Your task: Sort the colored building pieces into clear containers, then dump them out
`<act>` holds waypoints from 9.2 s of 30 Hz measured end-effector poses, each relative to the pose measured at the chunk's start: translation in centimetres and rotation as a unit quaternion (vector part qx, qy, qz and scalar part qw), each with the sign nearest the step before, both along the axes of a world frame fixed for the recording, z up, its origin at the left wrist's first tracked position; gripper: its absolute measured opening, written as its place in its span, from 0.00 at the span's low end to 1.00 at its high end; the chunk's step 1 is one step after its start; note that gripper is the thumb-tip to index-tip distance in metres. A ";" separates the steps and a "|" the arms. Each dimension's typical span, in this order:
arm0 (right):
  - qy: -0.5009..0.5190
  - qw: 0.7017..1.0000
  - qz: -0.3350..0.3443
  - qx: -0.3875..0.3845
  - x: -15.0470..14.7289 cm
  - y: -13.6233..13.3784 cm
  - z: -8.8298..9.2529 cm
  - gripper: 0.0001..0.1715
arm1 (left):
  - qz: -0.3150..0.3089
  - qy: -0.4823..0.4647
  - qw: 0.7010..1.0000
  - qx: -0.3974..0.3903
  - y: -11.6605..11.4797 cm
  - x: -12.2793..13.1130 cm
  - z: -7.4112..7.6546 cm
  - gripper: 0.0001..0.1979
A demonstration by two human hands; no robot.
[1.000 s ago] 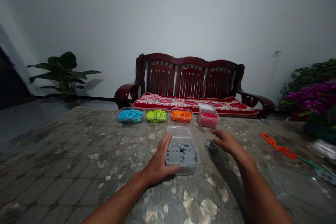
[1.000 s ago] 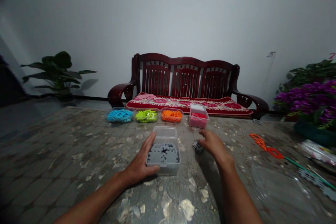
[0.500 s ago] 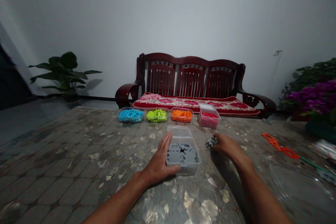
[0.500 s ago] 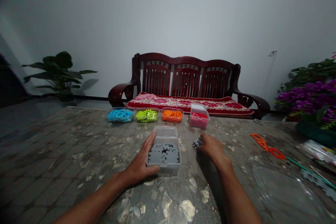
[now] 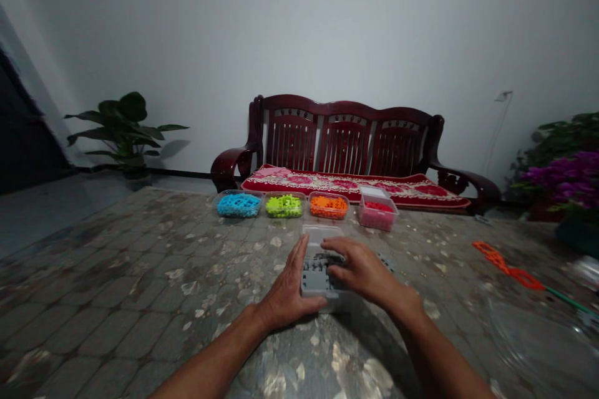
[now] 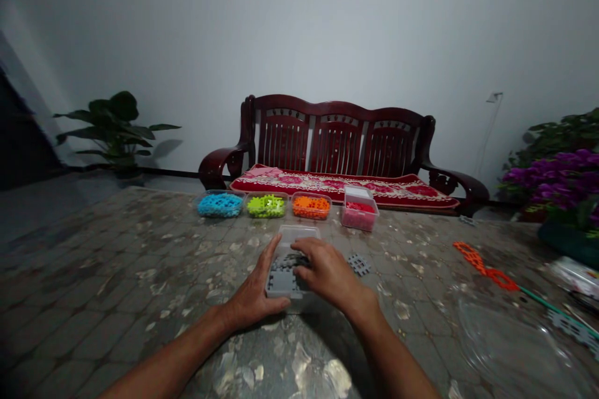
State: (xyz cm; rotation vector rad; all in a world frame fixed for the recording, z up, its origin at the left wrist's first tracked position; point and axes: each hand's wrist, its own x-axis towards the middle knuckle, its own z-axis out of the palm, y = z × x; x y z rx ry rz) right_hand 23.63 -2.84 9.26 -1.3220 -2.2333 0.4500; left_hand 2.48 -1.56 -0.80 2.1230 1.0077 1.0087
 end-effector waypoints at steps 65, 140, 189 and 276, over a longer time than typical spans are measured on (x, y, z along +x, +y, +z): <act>0.259 0.957 -0.111 -0.060 5.1 2.9 -3.9 0.16 | 0.006 0.000 0.999 0.045 0.4 -0.2 -0.4 0.54; 0.017 0.975 -0.126 0.181 6.9 -3.7 -10.1 0.23 | -0.167 -0.138 0.917 -0.336 6.9 14.9 0.5 0.56; -0.254 0.890 -0.376 0.044 12.9 0.3 -11.7 0.25 | 0.372 0.243 0.886 0.134 12.6 -12.6 1.9 0.24; -0.272 0.813 -0.508 -0.077 22.7 -9.2 -4.3 0.35 | 0.119 -0.011 0.992 0.041 4.6 -1.0 -3.2 0.30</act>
